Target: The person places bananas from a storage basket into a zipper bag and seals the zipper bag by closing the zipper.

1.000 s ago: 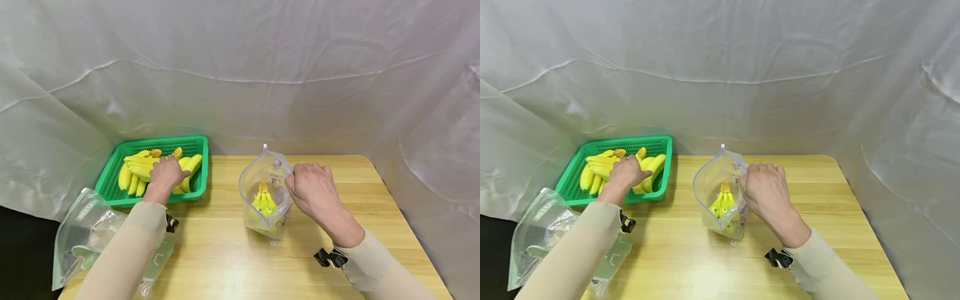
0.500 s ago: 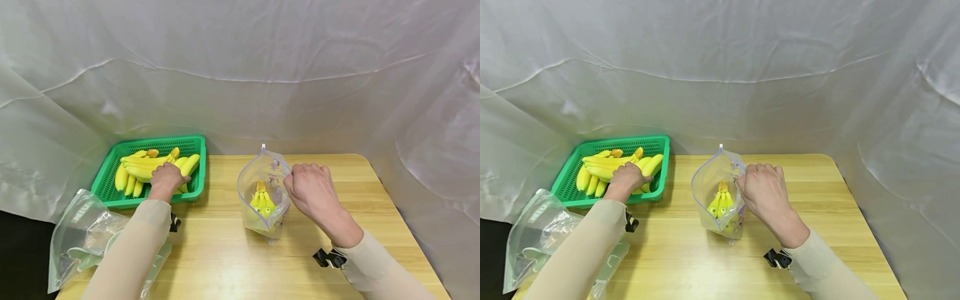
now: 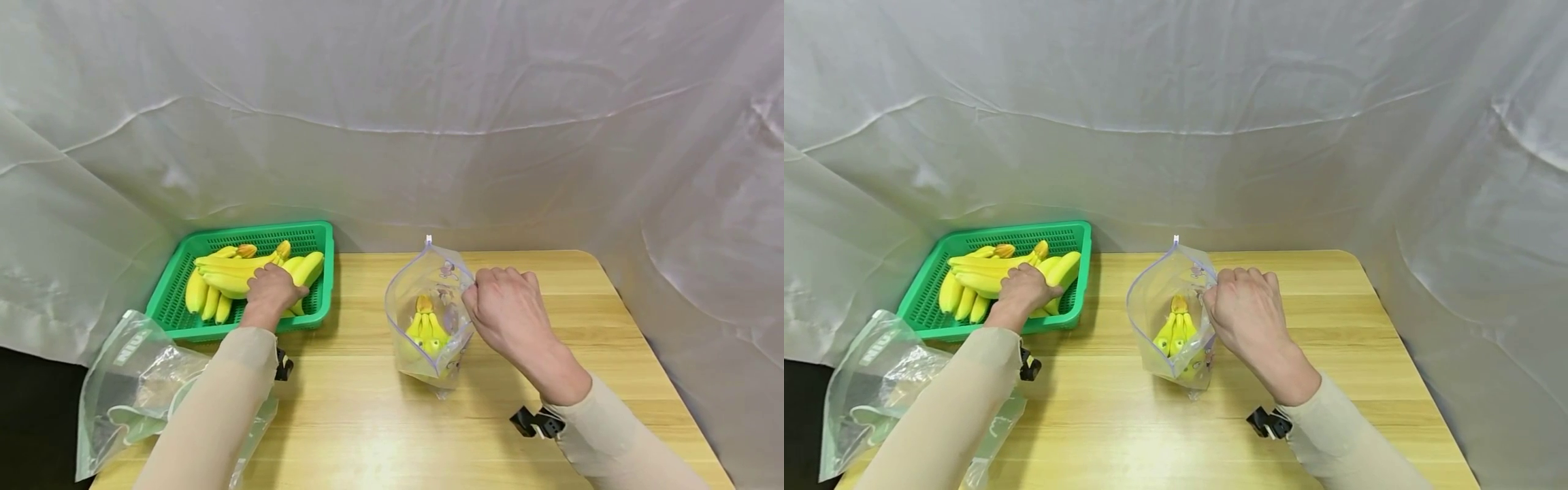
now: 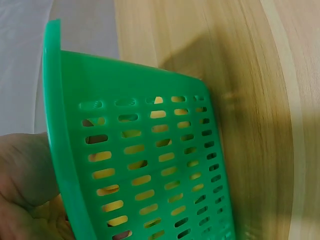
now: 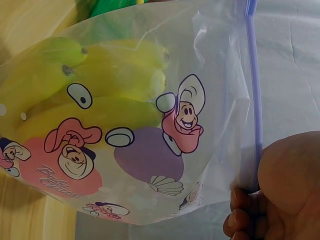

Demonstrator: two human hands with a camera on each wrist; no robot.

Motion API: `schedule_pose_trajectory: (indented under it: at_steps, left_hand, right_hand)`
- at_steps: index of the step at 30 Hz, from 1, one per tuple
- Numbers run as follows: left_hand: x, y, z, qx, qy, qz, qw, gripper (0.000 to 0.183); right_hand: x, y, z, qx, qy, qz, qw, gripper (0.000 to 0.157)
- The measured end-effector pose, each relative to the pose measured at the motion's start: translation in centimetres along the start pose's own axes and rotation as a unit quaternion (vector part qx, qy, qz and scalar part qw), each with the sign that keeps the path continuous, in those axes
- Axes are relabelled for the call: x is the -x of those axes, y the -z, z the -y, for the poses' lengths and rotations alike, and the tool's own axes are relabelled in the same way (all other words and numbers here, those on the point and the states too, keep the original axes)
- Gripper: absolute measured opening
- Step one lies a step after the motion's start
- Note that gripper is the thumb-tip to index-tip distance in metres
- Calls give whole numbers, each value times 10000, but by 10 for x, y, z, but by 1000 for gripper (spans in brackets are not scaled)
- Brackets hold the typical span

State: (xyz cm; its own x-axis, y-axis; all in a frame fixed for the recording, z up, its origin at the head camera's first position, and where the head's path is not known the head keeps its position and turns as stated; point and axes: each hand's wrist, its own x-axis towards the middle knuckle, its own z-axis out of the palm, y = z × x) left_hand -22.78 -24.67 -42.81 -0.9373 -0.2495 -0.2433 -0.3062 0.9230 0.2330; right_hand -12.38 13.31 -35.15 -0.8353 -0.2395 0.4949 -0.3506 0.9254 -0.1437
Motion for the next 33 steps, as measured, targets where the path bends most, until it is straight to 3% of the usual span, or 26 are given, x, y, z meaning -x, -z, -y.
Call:
schedule_pose_trajectory:
  at_steps: [6,11,22,30,33]
  left_hand:
    - [2,4,0,-309,-151,303,9989,79]
    - [2,7,1,-172,-201,331,9991,80]
    - [8,21,-1,-204,-544,-337,9977,86]
    - [21,33,-11,197,-329,-781,9962,87]
    - [27,39,-16,149,-400,-968,9944,85]
  right_hand:
    - [0,0,0,-5,-14,7,10000,30]
    - [1,1,1,-32,-31,50,10000,30]
    - [3,3,1,-31,-45,16,10000,30]
    - [3,4,1,-4,12,-29,10000,30]
    - [4,5,1,-6,37,-40,10000,30]
